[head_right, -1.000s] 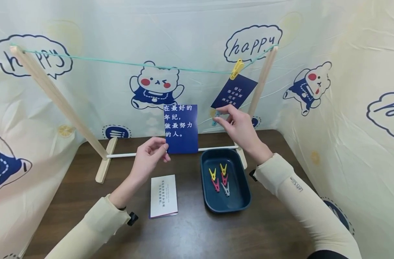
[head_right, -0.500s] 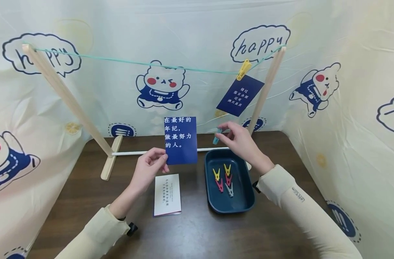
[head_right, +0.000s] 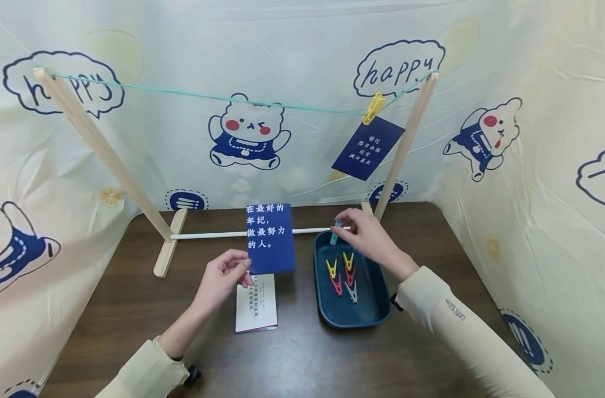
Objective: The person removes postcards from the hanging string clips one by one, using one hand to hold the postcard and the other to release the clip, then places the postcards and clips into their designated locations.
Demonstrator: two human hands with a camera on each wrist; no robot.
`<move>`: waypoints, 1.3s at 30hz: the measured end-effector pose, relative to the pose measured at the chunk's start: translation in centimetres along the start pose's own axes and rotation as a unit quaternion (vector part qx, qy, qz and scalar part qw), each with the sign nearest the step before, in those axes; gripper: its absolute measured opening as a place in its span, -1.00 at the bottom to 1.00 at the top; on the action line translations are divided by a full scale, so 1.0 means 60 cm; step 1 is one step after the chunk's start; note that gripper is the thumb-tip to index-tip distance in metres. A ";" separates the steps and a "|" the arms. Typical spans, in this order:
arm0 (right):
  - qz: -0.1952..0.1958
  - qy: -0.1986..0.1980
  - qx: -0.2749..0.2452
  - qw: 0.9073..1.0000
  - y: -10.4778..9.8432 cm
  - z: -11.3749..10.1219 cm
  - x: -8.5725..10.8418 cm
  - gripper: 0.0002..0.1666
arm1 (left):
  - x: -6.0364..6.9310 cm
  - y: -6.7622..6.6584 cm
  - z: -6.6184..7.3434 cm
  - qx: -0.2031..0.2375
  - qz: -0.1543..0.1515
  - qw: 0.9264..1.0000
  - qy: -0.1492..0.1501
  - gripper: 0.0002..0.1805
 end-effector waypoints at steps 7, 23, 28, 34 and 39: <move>-0.042 0.017 -0.003 0.999 0.040 0.024 0.017 -0.64 | 0.017 -0.013 -0.042 -0.005 0.022 0.999 -0.049 -0.83; -0.208 0.029 0.019 0.978 0.116 0.037 0.052 -0.71 | 0.039 -0.040 -0.090 -0.069 0.028 0.991 -0.107 -0.87; -0.262 0.009 0.007 0.965 0.149 0.069 0.061 -0.60 | 0.047 -0.053 -0.096 -0.072 0.006 0.991 -0.117 -0.85; -0.306 0.005 0.053 0.951 0.212 0.126 0.068 -0.52 | 0.054 -0.070 -0.103 -0.105 -0.017 0.986 -0.126 -0.84; -0.314 -0.019 0.101 0.944 0.218 0.101 0.076 -0.58 | 0.059 -0.078 -0.111 -0.177 -0.028 0.975 -0.133 -0.90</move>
Point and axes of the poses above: each hand's wrist, its own x-axis away from the middle knuckle, its own y-axis out of the palm, z = x × y, the point moved 5 cm from there along -x, towards the middle knuckle, and after that the axes turned 12 degrees about x, right-handed, at the moved point
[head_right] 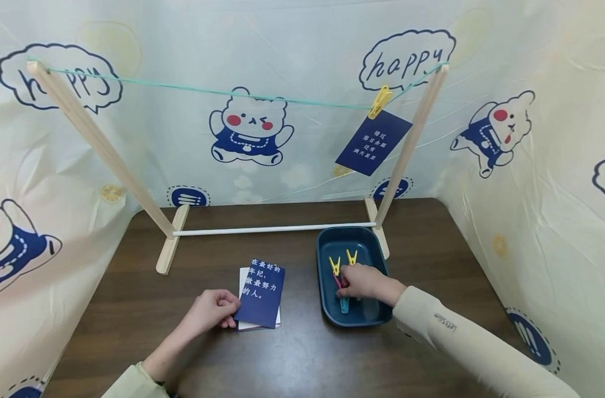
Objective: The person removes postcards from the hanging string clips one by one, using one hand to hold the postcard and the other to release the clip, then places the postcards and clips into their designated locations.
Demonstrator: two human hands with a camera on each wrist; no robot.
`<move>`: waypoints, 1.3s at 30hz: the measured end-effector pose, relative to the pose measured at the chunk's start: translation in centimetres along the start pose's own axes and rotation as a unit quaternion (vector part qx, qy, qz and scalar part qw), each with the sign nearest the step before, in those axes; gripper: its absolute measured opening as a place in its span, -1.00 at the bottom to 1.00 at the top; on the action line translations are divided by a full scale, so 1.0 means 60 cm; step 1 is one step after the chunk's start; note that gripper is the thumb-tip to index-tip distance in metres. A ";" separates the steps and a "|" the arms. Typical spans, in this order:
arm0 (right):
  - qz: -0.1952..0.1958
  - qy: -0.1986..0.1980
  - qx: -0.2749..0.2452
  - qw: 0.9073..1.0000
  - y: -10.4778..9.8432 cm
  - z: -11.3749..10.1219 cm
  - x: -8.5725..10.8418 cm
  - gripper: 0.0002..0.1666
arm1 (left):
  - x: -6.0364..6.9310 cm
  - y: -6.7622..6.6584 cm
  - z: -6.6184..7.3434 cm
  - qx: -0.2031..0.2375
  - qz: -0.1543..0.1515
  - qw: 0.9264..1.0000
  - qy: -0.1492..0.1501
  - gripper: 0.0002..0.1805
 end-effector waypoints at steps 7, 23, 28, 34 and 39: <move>-0.033 0.053 0.000 0.998 -0.045 -0.058 0.026 -0.67 | 0.002 -0.002 -0.002 -0.088 0.015 0.996 0.023 -0.83; -0.056 0.060 0.026 0.996 -0.044 -0.064 0.028 -0.64 | 0.001 -0.002 -0.014 -0.059 -0.029 0.997 -0.030 -0.79; -0.053 0.031 0.040 0.997 -0.011 -0.025 0.006 -0.54 | 0.001 0.001 -0.015 -0.049 -0.044 0.998 -0.022 -0.77; -0.057 0.032 0.043 0.997 0.023 0.014 -0.012 -0.49 | 0.000 0.002 -0.017 -0.062 -0.051 0.997 -0.019 -0.73; -0.055 0.045 0.018 0.997 -0.022 -0.041 0.019 -0.61 | 0.002 0.003 -0.022 -0.072 -0.049 0.996 -0.035 -0.72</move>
Point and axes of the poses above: each hand's wrist, its own x-axis away from the middle knuckle, its own y-axis out of the palm, z = x × y, the point moved 5 cm from there along -x, towards the middle knuckle, and after that the axes turned 12 degrees about x, right-handed, at the moved point
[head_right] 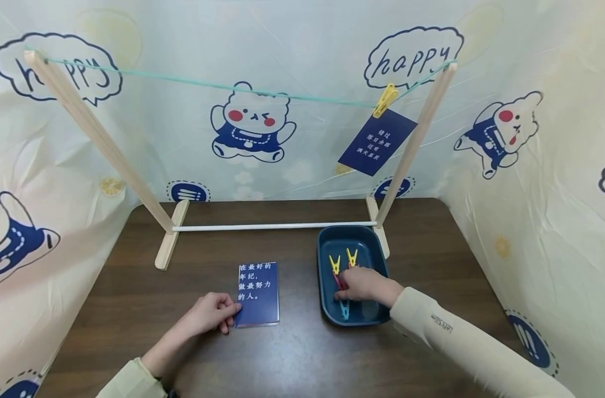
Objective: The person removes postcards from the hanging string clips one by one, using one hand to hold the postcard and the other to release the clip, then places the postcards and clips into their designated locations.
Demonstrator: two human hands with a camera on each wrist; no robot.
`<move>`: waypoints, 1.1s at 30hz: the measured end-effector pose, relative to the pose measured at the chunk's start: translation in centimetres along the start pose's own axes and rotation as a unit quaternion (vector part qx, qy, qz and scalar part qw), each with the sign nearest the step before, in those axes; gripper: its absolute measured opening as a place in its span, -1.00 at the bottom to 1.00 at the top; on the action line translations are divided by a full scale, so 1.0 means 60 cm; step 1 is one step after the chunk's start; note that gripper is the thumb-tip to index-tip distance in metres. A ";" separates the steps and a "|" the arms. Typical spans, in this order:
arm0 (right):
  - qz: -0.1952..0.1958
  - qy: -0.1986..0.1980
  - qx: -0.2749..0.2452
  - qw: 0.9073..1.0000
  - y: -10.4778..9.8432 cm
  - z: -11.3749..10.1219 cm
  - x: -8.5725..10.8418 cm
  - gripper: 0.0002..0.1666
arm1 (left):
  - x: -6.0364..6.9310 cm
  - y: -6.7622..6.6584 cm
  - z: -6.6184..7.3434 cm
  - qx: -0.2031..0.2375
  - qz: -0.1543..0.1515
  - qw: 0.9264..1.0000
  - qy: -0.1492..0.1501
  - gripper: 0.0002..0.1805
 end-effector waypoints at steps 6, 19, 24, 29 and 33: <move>0.012 0.015 -0.020 1.000 -0.026 -0.021 0.023 -0.73 | 0.001 0.000 0.000 -0.006 0.002 1.000 0.000 -0.69; 0.022 -0.019 -0.042 0.999 -0.047 -0.014 0.026 -0.78 | 0.000 -0.003 0.004 0.003 -0.027 0.999 0.019 -0.67; 0.035 -0.029 -0.037 0.998 -0.052 -0.012 0.026 -0.79 | -0.002 -0.007 0.004 -0.010 -0.032 0.999 0.017 -0.67; 0.055 -0.046 -0.038 0.997 -0.063 -0.008 0.033 -0.80 | -0.008 -0.008 0.014 -0.073 0.020 0.996 0.037 -0.66; 0.069 -0.059 -0.038 0.995 -0.075 -0.007 0.036 -0.80 | -0.013 -0.011 0.034 -0.126 0.079 0.986 0.070 -0.68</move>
Point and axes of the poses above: each hand's wrist, its own x-axis away from the middle knuckle, its own y-axis out of the palm, z = x × y, the point moved 5 cm from there along -x, towards the middle knuckle, and after that the axes turned 12 degrees about x, right-handed, at the moved point
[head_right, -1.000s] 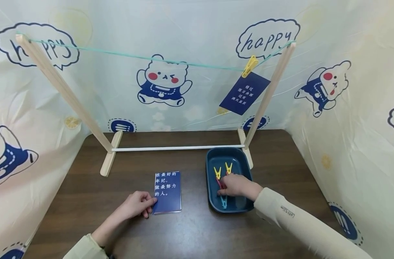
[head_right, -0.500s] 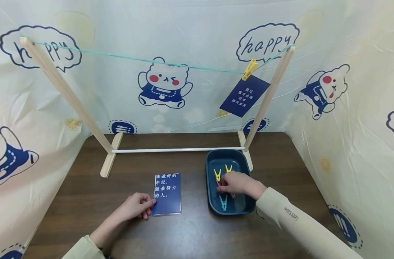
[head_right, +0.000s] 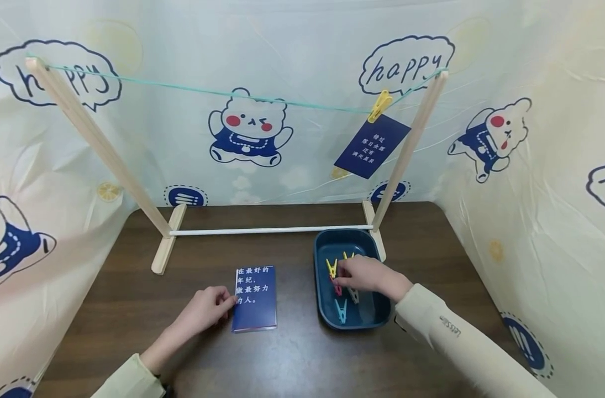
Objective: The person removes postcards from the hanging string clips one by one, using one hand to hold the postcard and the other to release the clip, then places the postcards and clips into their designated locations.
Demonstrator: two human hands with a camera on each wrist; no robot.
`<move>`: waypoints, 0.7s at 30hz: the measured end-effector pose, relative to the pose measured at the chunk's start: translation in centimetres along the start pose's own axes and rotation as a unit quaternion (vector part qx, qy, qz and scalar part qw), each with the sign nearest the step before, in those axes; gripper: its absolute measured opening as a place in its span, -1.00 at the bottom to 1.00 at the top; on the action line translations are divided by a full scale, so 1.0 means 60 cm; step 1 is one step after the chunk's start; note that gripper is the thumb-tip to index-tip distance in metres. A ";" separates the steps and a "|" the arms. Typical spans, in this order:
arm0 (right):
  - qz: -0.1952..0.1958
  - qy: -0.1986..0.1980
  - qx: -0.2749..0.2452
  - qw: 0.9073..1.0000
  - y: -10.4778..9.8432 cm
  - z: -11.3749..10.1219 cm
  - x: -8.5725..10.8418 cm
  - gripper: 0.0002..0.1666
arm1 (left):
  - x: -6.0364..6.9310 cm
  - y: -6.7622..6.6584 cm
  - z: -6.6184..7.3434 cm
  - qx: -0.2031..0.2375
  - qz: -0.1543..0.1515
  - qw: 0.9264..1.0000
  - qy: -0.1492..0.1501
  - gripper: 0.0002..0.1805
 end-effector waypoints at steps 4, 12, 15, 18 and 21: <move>0.021 -0.021 0.004 1.000 -0.020 -0.002 0.003 -0.81 | -0.011 -0.007 0.028 -0.012 0.030 0.999 0.039 -0.72; 0.096 -0.048 0.013 0.994 -0.077 -0.006 0.020 -0.88 | -0.042 -0.017 0.097 0.000 0.032 0.994 0.104 -0.88; 0.121 -0.044 0.030 0.991 -0.105 -0.007 0.030 -0.88 | -0.057 -0.022 0.132 0.012 0.035 0.988 0.149 -0.91; 0.135 -0.031 0.045 0.989 -0.137 -0.009 0.043 -0.88 | -0.074 -0.028 0.169 0.036 0.034 0.979 0.200 -0.91; 0.150 -0.023 0.059 0.987 -0.170 -0.012 0.056 -0.87 | -0.093 -0.033 0.207 0.058 0.039 0.967 0.246 -0.88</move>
Point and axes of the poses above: each hand's wrist, its own x-axis away from the middle knuckle, its own y-axis out of the palm, z = x × y, the point moved 5 cm from there along -x, towards the middle knuckle, and after that the axes turned 12 degrees about x, right-handed, at the moved point
